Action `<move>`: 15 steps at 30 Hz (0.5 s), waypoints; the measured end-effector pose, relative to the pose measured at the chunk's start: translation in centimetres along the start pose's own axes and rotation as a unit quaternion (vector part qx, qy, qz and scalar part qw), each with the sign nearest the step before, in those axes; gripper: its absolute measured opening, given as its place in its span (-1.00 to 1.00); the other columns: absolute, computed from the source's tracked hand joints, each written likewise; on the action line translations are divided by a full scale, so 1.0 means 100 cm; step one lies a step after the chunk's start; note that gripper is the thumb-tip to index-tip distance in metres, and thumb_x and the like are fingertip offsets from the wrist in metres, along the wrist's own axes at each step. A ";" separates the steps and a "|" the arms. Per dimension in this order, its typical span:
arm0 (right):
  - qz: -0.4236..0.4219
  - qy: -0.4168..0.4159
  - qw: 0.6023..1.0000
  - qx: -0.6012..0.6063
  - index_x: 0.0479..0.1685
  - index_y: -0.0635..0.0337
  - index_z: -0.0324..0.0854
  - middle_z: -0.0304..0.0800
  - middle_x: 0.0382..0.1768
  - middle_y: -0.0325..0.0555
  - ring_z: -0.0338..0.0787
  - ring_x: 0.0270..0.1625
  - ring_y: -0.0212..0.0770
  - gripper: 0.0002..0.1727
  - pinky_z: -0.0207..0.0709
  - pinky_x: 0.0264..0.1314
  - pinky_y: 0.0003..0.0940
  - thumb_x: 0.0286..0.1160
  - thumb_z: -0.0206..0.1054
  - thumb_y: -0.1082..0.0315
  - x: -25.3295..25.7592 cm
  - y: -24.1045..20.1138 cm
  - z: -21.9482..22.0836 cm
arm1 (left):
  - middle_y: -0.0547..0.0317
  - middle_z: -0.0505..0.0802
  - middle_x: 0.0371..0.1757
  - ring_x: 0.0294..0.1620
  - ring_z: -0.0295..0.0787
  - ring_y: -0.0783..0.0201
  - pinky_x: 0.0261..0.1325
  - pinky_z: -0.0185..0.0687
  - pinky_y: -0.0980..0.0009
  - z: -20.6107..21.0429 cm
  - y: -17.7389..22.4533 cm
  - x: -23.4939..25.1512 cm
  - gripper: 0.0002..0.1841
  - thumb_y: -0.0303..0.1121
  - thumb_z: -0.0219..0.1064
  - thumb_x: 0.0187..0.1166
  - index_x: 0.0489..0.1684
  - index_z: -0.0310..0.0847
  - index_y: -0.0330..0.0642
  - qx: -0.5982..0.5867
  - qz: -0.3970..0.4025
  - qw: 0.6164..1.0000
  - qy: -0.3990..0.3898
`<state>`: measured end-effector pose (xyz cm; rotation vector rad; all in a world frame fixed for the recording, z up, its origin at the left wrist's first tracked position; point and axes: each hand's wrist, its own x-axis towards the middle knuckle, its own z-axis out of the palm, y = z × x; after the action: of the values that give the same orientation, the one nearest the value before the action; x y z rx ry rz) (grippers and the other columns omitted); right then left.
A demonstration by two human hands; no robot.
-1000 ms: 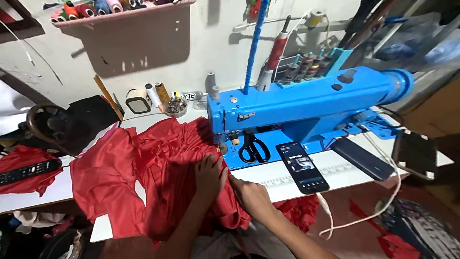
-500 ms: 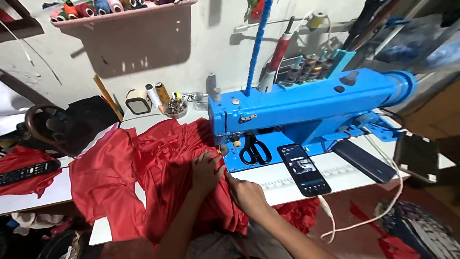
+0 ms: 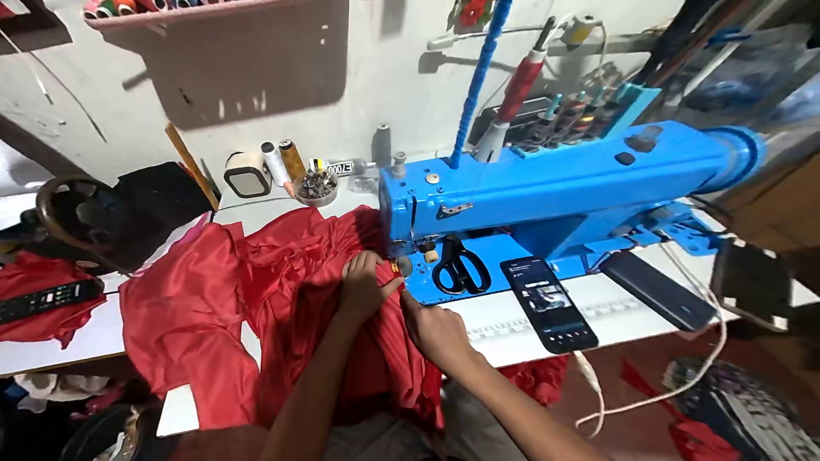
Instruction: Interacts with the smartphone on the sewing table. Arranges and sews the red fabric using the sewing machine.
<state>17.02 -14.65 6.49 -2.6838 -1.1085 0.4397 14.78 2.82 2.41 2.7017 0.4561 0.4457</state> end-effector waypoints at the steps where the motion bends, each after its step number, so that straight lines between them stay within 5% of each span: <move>1: 0.003 -0.002 1.000 0.002 0.70 0.05 0.42 0.87 -0.30 0.19 0.89 -0.16 0.29 -0.48 0.65 -0.16 0.19 0.81 -0.05 0.26 0.002 0.000 0.000 | -0.16 0.81 0.24 0.40 0.69 -0.08 0.49 0.43 -0.09 0.001 -0.002 0.002 -0.36 0.18 0.42 0.45 0.12 0.72 -0.31 0.001 0.008 1.000 0.008; 7: 0.007 -0.016 0.999 0.027 0.75 0.01 0.36 0.88 -0.20 0.21 0.89 -0.08 0.30 -0.46 0.65 -0.09 0.24 0.83 -0.08 0.23 0.008 0.002 -0.004 | -0.17 0.83 0.23 0.45 0.68 -0.11 0.51 0.41 -0.15 0.006 -0.007 0.001 -0.34 0.22 0.29 0.56 0.07 0.75 -0.33 0.055 0.070 0.995 0.049; 10: 0.019 -0.069 0.995 0.063 0.82 -0.05 0.26 0.87 -0.03 0.23 0.85 0.07 0.30 -0.42 0.62 0.09 0.27 0.82 -0.02 0.20 0.002 0.007 -0.014 | -0.11 0.81 0.35 0.60 0.55 -0.10 0.58 0.30 -0.18 -0.004 0.027 -0.021 -0.63 -0.15 0.21 0.73 0.10 0.81 -0.26 0.044 0.022 0.998 0.030; 12: 0.013 -0.075 0.993 0.091 0.82 -0.01 0.26 0.86 0.06 0.22 0.84 0.12 0.29 -0.41 0.60 0.15 0.28 0.80 0.03 0.22 -0.007 0.009 -0.013 | -0.15 0.83 0.30 0.50 0.66 -0.12 0.56 0.44 -0.08 -0.003 0.051 -0.043 -0.70 -0.42 0.13 0.72 0.06 0.82 -0.34 -0.029 -0.022 0.998 0.046; 15: -0.009 -0.018 0.995 0.094 0.74 0.13 0.36 0.84 0.20 0.19 0.86 0.12 0.26 -0.44 0.65 0.11 0.26 0.77 0.07 0.28 -0.024 0.012 -0.003 | -0.24 0.74 0.44 0.60 0.55 -0.19 0.70 0.30 -0.06 0.007 0.064 -0.070 -0.66 -0.49 0.09 0.72 0.24 0.73 -0.43 -0.097 -0.058 0.993 0.025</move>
<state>16.27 -17.26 6.83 -2.5107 -1.0431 0.5608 10.41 -5.61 2.64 2.4682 0.5500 0.4995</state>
